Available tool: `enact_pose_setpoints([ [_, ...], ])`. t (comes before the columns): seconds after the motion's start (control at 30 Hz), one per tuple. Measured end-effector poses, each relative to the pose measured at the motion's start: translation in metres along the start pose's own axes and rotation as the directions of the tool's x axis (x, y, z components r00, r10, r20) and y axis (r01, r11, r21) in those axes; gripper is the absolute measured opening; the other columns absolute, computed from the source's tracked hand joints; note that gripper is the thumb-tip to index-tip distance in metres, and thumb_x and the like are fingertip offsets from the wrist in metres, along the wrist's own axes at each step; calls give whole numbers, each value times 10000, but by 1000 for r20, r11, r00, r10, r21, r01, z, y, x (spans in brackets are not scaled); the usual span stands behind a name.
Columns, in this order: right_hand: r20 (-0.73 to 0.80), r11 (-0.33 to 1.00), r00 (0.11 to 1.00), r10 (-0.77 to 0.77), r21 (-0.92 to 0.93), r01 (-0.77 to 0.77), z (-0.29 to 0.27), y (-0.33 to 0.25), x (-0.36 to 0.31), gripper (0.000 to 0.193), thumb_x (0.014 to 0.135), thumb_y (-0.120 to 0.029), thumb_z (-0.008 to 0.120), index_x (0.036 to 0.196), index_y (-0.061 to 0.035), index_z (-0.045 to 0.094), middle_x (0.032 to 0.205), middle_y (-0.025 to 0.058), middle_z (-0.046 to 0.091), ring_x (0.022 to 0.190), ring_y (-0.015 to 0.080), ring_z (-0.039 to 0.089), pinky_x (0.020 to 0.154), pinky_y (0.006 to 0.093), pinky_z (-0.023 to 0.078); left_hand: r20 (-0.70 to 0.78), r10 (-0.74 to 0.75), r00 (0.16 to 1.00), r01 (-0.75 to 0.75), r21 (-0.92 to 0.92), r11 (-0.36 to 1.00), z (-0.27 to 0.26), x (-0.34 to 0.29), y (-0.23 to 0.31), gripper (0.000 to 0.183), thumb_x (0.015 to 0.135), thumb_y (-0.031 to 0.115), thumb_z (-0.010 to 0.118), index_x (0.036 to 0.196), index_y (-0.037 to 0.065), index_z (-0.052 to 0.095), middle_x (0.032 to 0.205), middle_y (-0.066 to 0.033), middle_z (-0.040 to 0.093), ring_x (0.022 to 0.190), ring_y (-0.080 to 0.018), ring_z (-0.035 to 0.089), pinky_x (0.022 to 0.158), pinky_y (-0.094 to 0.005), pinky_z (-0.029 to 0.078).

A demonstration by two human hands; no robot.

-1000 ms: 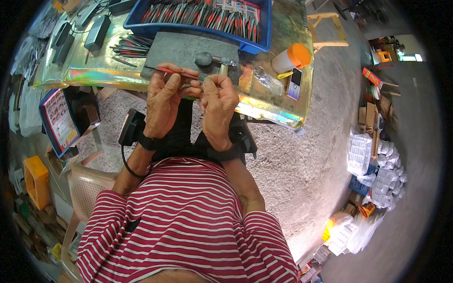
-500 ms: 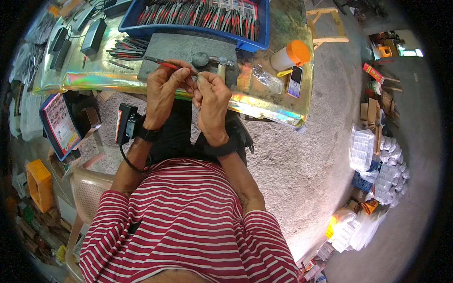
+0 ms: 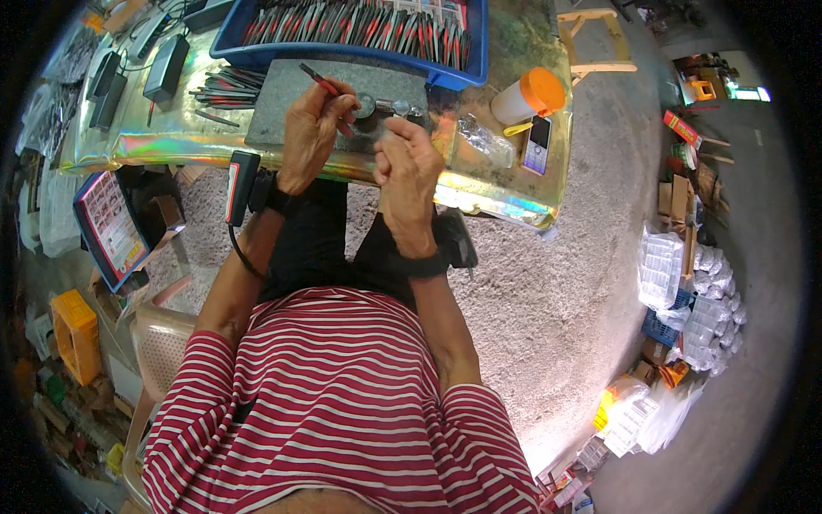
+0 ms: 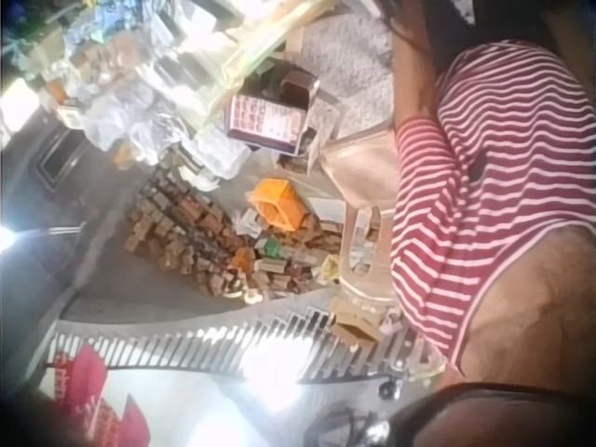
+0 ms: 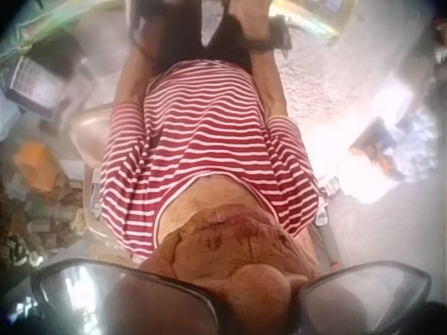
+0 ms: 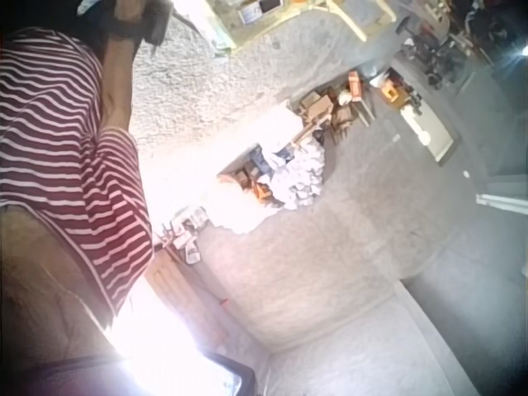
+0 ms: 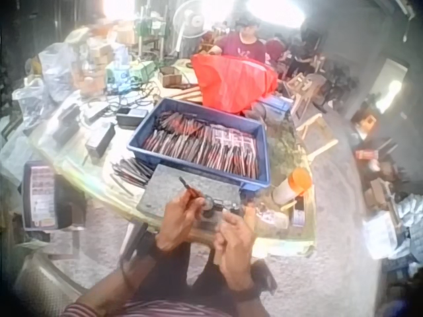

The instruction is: The person positions a crimp terminal onto a wire and hammers it against a small metal block repeatedly, then selects another wire and terminal from a bin.

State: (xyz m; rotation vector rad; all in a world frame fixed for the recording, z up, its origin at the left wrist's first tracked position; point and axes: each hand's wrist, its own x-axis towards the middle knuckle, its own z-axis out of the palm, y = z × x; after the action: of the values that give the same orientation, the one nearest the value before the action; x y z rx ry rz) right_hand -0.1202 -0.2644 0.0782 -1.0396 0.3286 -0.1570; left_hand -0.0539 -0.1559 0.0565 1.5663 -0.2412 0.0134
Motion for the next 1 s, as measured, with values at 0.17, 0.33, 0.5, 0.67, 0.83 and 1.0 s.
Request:
enact_pose_setpoints([
  [0.17, -40, 943, 995, -95, -325, 77, -35, -4, -6, 179, 790, -60, 494, 913, 70, 498, 648, 29, 477, 513, 46, 402, 416, 169, 305, 7, -14, 1000, 14, 49, 999, 0, 4, -7, 72, 833, 76, 488, 857, 18, 523, 718, -39, 559, 597, -85, 521, 486, -218, 462],
  [0.33, -3, 754, 1000, -1, -657, -1, -69, 15, -9, 237, 846, -193, 470, 883, 33, 532, 621, 13, 470, 552, 54, 426, 461, 180, 331, -51, -9, 999, 8, -30, 1000, 5, 5, -11, 37, 781, 60, 510, 801, 31, 520, 596, -20, 489, 540, -74, 477, 442, -224, 413],
  [0.5, 102, 797, 993, 56, -604, 17, -79, 40, -5, 278, 860, -270, 472, 786, -5, 511, 634, 6, 427, 564, 62, 379, 491, 196, 332, -27, 21, 999, -20, 27, 999, 3, 8, -10, 43, 782, 59, 507, 800, 23, 522, 593, -27, 497, 524, -95, 493, 441, -234, 431],
  [0.67, 175, 920, 955, 238, -357, -163, -66, 32, -7, 284, 861, -263, 462, 862, 14, 519, 739, 71, 544, 656, 119, 540, 584, 236, 458, 7, 21, 1000, -21, 56, 998, 0, 11, -8, 50, 776, 59, 512, 791, 13, 524, 586, -34, 501, 518, -93, 493, 438, -232, 427],
  [0.83, 174, 941, 930, 324, -159, -298, -51, 26, -7, 236, 842, -200, 489, 872, 34, 499, 720, 91, 546, 620, 137, 558, 558, 247, 478, 58, -21, 998, 18, 48, 999, -2, 14, -9, 31, 758, 43, 522, 777, 19, 528, 578, -71, 513, 516, -139, 508, 456, -265, 423],
  [1.0, 108, 917, 913, 394, 27, -399, -50, 22, -2, 224, 826, -162, 495, 900, 50, 505, 668, 88, 513, 528, 108, 479, 462, 218, 407, 237, 139, 962, -217, 344, 914, -6, 16, -6, 124, 763, -2, 512, 885, 17, 508, 665, -33, 497, 580, -77, 479, 499, -231, 435],
])
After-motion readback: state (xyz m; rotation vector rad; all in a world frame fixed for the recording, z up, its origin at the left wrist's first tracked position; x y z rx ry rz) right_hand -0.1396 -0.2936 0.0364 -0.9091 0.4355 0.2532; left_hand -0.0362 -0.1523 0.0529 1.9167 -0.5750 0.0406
